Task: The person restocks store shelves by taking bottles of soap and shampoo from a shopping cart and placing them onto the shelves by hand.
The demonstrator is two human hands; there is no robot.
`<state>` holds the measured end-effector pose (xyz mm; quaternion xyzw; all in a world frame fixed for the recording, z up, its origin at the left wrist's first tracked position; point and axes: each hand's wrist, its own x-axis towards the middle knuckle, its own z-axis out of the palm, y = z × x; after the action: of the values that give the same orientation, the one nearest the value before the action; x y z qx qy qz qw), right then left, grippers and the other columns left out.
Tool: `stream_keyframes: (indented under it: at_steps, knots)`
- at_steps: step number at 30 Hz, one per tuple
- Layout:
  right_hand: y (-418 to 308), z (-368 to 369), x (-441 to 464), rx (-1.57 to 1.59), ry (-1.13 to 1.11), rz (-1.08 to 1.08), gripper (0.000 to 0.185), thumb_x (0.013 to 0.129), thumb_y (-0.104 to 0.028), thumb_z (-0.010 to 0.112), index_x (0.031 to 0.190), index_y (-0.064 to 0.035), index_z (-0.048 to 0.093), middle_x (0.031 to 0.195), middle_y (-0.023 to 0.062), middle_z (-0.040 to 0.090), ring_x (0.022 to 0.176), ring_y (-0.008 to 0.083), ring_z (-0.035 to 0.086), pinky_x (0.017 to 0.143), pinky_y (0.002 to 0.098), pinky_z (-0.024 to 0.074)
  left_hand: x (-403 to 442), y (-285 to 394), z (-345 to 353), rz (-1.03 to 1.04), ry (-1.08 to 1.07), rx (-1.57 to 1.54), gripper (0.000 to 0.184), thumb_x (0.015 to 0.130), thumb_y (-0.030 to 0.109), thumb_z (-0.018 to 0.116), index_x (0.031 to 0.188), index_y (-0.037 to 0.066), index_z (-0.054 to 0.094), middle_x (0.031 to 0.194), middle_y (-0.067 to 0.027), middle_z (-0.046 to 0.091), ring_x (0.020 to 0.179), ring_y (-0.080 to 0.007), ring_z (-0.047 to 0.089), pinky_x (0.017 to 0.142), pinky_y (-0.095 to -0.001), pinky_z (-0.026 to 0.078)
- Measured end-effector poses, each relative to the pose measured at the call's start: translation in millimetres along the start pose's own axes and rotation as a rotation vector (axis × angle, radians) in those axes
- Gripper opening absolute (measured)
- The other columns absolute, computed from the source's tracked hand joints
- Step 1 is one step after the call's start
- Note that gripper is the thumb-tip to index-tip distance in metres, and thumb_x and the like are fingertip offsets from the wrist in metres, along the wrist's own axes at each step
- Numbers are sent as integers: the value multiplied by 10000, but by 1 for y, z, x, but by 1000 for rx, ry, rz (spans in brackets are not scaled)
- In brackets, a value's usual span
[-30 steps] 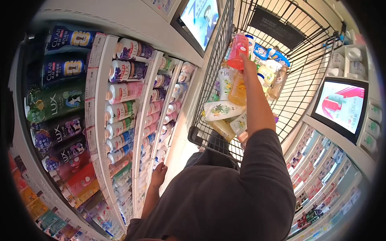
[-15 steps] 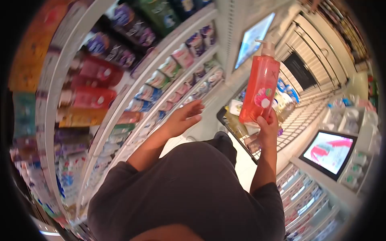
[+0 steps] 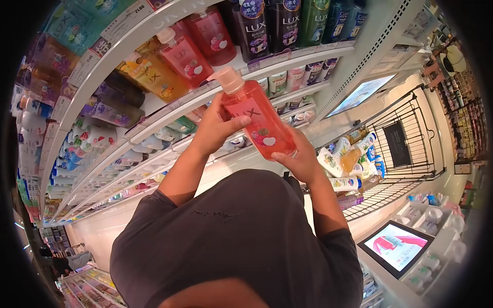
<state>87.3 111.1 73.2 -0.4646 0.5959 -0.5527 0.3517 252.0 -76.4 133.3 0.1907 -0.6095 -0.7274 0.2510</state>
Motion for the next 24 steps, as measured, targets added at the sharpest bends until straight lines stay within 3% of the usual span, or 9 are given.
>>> stream_keyframes:
  at_steps: [5,7,11,15,20,24]
  knots:
    - [-10,1,36,-239,57,-141,768,859,-255,702,1485,-12,328,1447,212,440,1319,319,462,1109,377,335,-7,33,-1,172,113,41,741,766,138,837,1352,33,397,1245,-119,587,1111,-215,608,978,-359,497]
    - [-11,-6,42,-192,107,-137,755,871,-167,700,1504,-27,314,1448,170,447,1330,238,443,1106,377,338,1,43,-9,382,245,458,702,758,138,839,1311,26,421,1198,-122,622,1083,-216,637,954,-355,513]
    - [21,-27,24,-198,148,-17,721,885,-165,690,1499,-43,334,1425,155,471,1261,244,497,1057,370,403,23,52,-24,607,407,709,603,731,161,855,1202,12,509,1119,-154,661,1056,-239,667,860,-359,539]
    - [71,-42,-6,-243,160,122,699,886,-167,690,1487,-43,355,1404,146,493,1183,231,537,1009,359,441,43,59,-32,667,490,855,556,756,214,839,1162,3,523,1091,-155,668,988,-274,684,827,-365,533]
    - [108,-53,-38,-309,193,271,695,862,-267,703,1441,-17,412,1349,181,536,1074,254,600,928,341,493,67,50,-41,681,476,882,564,783,249,811,1187,-1,507,1120,-178,652,1037,-308,657,844,-383,517]
    - [122,-63,-52,-357,209,312,687,852,-283,701,1421,-4,435,1305,190,567,1012,260,620,893,340,504,78,49,-37,571,491,925,639,804,259,786,1291,-7,469,1172,-193,638,1084,-320,635,904,-388,488]
